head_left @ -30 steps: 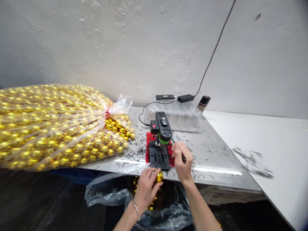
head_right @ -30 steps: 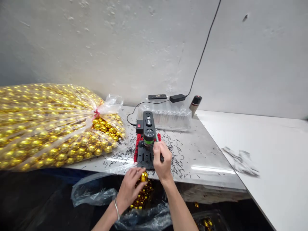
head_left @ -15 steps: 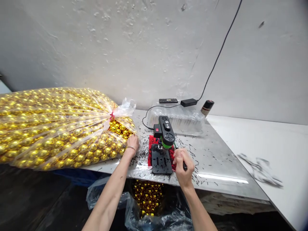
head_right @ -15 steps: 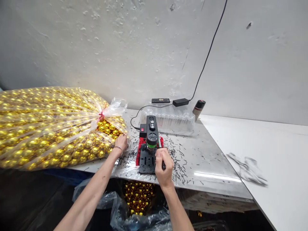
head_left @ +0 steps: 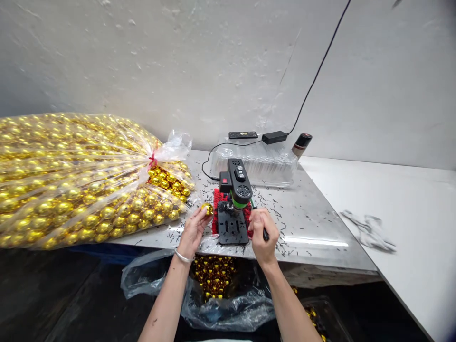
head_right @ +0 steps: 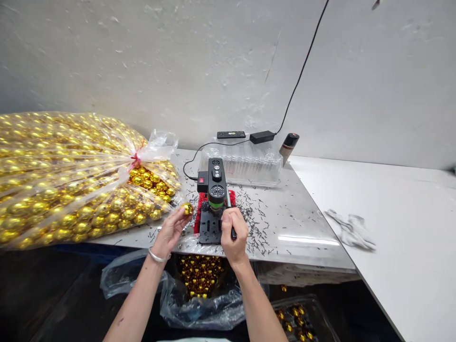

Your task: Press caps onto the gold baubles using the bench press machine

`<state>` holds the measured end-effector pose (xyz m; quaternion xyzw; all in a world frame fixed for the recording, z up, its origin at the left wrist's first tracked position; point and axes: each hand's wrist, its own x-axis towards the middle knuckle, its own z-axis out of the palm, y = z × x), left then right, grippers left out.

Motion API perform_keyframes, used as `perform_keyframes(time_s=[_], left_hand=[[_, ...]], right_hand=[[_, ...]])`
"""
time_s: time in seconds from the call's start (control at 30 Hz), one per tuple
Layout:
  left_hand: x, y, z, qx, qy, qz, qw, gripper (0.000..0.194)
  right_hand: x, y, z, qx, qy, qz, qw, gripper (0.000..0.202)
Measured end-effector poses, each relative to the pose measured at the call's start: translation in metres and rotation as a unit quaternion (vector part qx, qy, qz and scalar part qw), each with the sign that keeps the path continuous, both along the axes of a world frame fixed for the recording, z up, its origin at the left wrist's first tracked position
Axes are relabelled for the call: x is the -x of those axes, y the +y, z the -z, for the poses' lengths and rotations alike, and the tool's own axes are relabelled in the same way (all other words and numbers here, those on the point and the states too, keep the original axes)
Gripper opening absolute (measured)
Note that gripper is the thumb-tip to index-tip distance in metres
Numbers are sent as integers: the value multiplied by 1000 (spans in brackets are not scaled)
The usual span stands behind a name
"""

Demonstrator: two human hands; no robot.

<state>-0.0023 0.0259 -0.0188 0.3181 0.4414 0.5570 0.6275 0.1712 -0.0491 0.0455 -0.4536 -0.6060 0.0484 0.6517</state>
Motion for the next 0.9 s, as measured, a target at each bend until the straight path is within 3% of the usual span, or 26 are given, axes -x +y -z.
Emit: perform_keyframes(time_s=[0.07,0.13,0.23,0.37,0.47,0.57,0.67,0.9], left_hand=[[-19,-11,11,47,-53,20,997,37],[-36,-15,20,55,-24,26,998,37],[-53,-14,30,-35,95,25,995,33],[-59,-17,36,-168,325,26,931,30],[-57,-21,36,-218,426,21,878,31],[-56,-22,36,-255,455,29,853,32],[-56,-20,38,-266,455,32,849,32],[-57,-19,43,-271,442,38,854,29]], right_hand=[[-1,0,-1,0,-10,-2,1000,31],[-2,-1,-3,-2,-25,-5,1000,31],[-4,-1,-6,-6,-45,-7,999,30],[-5,0,-8,-10,-54,-5,998,29],[-5,0,-8,-14,-57,-8,998,29],[-5,-1,-8,-11,-58,-8,998,28],[-5,-2,-3,-2,-56,-7,998,28],[-9,3,33,-49,-84,-16,995,24]])
